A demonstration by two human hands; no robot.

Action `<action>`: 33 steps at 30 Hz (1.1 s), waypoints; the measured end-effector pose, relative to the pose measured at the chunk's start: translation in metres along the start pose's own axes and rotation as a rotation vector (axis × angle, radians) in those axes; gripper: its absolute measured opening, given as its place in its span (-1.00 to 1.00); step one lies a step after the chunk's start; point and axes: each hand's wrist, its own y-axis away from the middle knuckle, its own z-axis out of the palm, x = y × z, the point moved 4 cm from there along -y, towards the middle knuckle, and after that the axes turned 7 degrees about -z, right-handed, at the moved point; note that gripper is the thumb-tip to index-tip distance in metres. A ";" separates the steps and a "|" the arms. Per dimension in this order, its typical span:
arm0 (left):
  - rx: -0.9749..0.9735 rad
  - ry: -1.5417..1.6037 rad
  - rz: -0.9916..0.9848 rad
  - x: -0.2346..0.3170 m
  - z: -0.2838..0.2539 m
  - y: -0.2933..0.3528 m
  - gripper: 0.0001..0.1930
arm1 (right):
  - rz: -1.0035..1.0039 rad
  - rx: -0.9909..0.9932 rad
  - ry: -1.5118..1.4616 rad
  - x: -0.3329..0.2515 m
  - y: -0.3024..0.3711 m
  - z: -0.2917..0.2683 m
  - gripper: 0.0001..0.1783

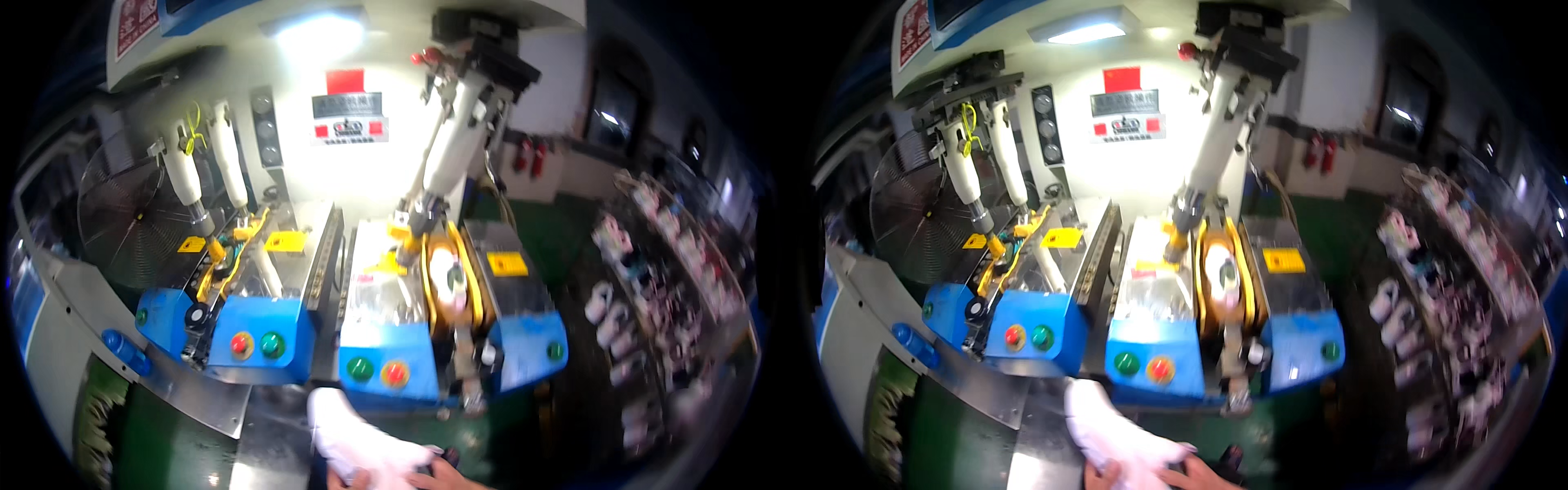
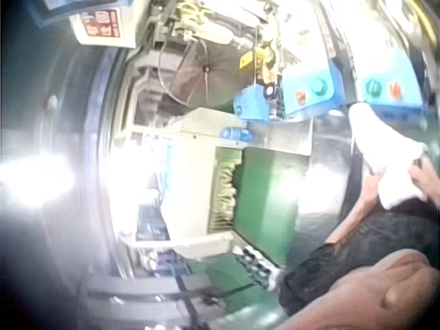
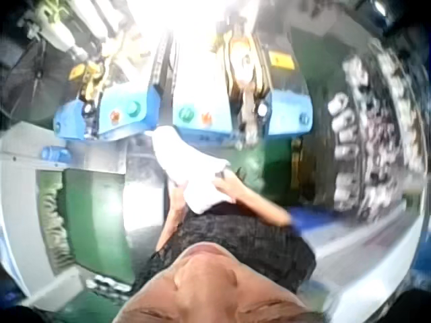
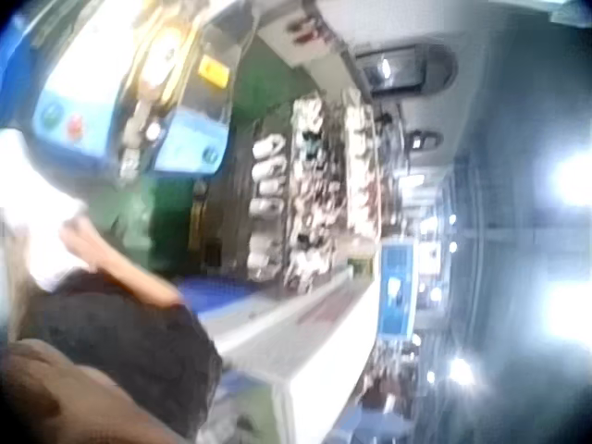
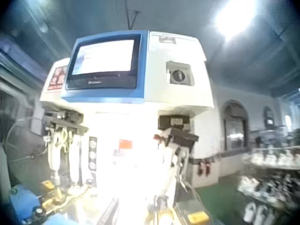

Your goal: The person uses a specialized shoe-lasting machine to shape and press multiple pairs of sneakers, alternating between teal and white footwear. The person removes a shoe from the assembly line, places it into the machine for pressing, and then transfers it to a drying conveyor.

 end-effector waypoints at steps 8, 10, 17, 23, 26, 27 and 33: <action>-0.198 -0.694 0.106 0.009 0.239 -0.220 -0.12 | -0.336 0.743 -0.305 -0.008 0.060 -0.218 -0.42; -0.123 -1.082 0.065 0.000 0.293 -0.317 -0.04 | -0.357 0.744 -0.341 -0.007 0.070 -0.228 -0.41; -0.093 -1.263 -0.012 -0.046 0.340 -0.449 -0.20 | -0.287 0.780 -0.498 0.003 0.070 -0.250 -0.37; -0.229 -1.122 -0.109 0.037 0.367 -0.454 -0.32 | -0.491 0.824 -0.317 -0.018 0.058 -0.249 -0.47; -0.284 -0.950 -0.121 0.058 0.307 -0.363 -0.42 | -0.381 0.861 -0.310 -0.035 0.033 -0.252 -0.48; -0.327 -0.855 -0.087 0.071 0.288 -0.329 -0.39 | -0.378 0.871 -0.293 -0.042 0.025 -0.252 -0.49; -0.240 -0.134 -0.159 0.091 0.140 -0.119 -0.31 | -0.106 0.284 -0.667 -0.149 -0.128 -0.280 -0.56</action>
